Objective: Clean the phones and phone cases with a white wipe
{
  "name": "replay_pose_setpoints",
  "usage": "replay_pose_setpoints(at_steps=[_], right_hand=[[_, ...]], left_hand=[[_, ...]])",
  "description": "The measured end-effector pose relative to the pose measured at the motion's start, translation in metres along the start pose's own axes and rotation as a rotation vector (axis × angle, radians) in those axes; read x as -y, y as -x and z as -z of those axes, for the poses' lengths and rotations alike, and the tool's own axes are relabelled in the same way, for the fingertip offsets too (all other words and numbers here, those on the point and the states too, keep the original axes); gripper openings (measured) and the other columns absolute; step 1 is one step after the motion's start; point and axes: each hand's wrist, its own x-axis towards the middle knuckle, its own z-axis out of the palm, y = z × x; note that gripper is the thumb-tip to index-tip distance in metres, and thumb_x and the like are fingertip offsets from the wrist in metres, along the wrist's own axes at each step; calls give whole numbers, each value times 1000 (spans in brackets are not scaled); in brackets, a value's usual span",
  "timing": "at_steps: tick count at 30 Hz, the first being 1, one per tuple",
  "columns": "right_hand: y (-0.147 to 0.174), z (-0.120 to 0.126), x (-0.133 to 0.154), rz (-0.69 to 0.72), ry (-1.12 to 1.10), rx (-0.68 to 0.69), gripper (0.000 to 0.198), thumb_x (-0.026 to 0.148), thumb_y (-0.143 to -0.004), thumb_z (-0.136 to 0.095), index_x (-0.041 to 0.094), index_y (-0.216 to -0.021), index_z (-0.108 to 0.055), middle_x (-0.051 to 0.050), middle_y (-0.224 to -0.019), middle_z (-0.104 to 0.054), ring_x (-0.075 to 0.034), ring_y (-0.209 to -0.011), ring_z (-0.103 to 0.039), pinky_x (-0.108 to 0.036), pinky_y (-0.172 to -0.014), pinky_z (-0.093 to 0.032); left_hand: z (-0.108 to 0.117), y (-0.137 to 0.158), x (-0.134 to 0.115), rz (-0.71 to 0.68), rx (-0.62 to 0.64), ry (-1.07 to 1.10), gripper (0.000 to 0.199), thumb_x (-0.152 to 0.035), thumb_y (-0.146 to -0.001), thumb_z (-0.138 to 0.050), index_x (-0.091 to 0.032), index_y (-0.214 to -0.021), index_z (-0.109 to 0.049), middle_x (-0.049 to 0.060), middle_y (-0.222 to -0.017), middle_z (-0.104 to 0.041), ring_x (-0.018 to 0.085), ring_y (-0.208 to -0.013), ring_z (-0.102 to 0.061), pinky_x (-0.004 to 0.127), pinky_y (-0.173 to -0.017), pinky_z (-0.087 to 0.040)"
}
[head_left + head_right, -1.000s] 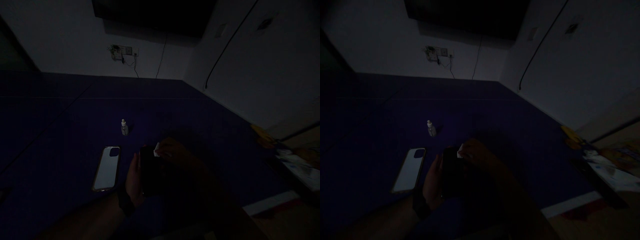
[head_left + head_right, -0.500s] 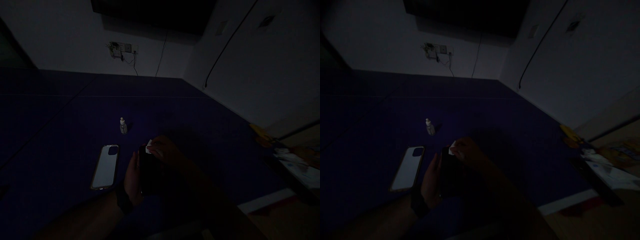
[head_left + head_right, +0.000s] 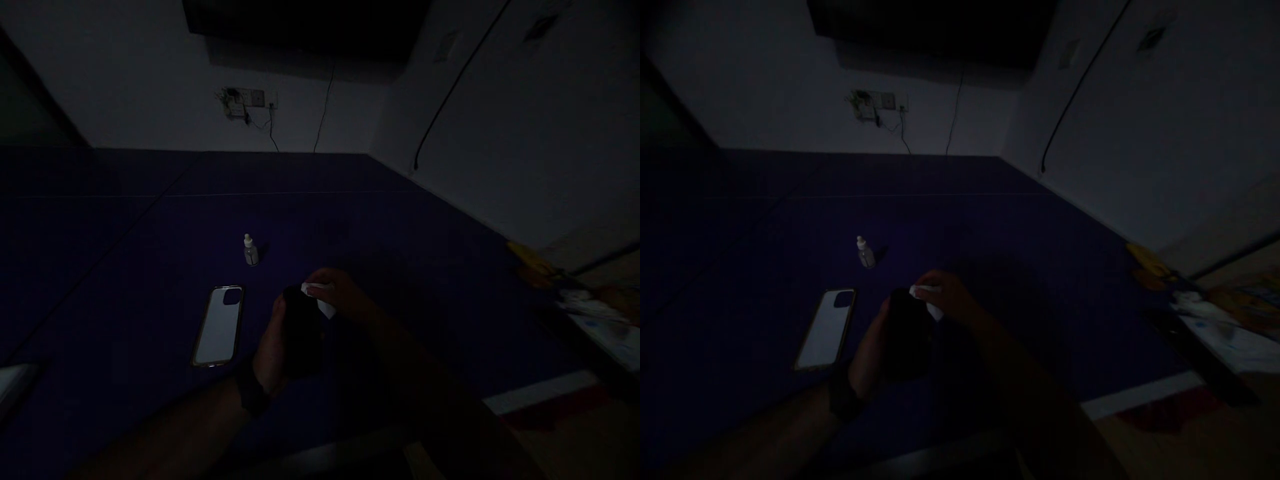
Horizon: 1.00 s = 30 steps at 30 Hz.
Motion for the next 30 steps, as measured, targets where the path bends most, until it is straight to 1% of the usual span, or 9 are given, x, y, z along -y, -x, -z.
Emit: replay_pose_setpoints(at_steps=[2, 4, 9, 11, 14, 16, 18, 21, 30], right_hand=[[-4, -1, -5, -52, -28, -14, 28, 42, -74, -76, 18, -88, -74, -3, -81, -72, -17, -75, -64, -25, -64, -46], [-7, 0, -10, -75, -41, -13, 33, 45, -73, -76, 18, -90, -75, -3, -78, -71, -16, -70, -61, -25, -60, -43], [-14, -1, -18, -44, -54, -6, 39, 49, -76, -73, 16, -96, -75, -4, -82, -72, -15, -69, -61, -26, -61, -43], [-19, -4, -20, -32, -42, -9, 36, 46, -77, -72, 16, -95, -75, -5, -86, -73, -16, -72, -63, -26, -64, -45], [-25, -7, -23, -21, 6, -4, 27, 40, -79, -71, 16, -91, -75, -5, -85, -74, -17, -74, -65, -26, -65, -46], [-28, -8, -23, -12, 51, 2, 20, 34, -79, -72, 17, -88, -75, -4, -84, -74, -18, -75, -66, -26, -66, -46], [-28, -9, -23, -1, 101, 11, 14, 29, -79, -73, 18, -86, -75, -4, -83, -74, -18, -76, -66, -26, -67, -47], [-26, -11, -21, 17, 175, 19, 10, 26, -79, -73, 18, -86, -75, -3, -84, -75, -18, -77, -67, -26, -67, -47], [-21, -10, -20, 105, 315, -58, 10, 26, -88, -64, 21, -92, -72, -3, -93, -75, -18, -83, -70, -28, -74, -51]], left_hand=[[5, -6, -1, -194, -151, -125, 53, -53, -88, -64, -20, -129, -56, 8, -111, -71, 24, -94, -69, 39, -89, -53], [9, -8, -7, -260, -169, -280, 47, -43, -89, -63, -20, -129, -55, 8, -118, -69, 25, -107, -66, 40, -97, -48], [11, 3, -27, -354, -12, -686, 54, -32, -91, -52, -19, -143, -50, 11, -144, -57, 29, -135, -50, 44, -113, -35], [15, 11, -31, -407, -30, -968, 55, -30, -90, -51, -20, -144, -49, 11, -143, -57, 30, -134, -50, 46, -114, -35], [26, 23, -29, -477, -41, -1391, 59, -31, -90, -53, -16, -147, -46, 15, -127, -62, 31, -118, -59, 51, -106, -44], [35, 30, -22, -602, -18, -1558, 70, -32, -89, -57, -19, -154, -34, 16, -133, -57, 31, -119, -58, 52, -102, -48], [44, 35, -15, -709, 16, -1679, 86, -25, -82, -67, -23, -157, -24, 17, -139, -52, 33, -122, -55, 52, -99, -51], [50, 39, -9, -734, 61, -1830, 103, -20, -73, -78, -24, -158, -19, 17, -141, -50, 35, -122, -54, 54, -97, -52], [43, 42, -12, -748, 42, -1877, 85, -24, -78, -77, -22, -149, -31, 13, -128, -56, 32, -113, -56, 52, -95, -53]])
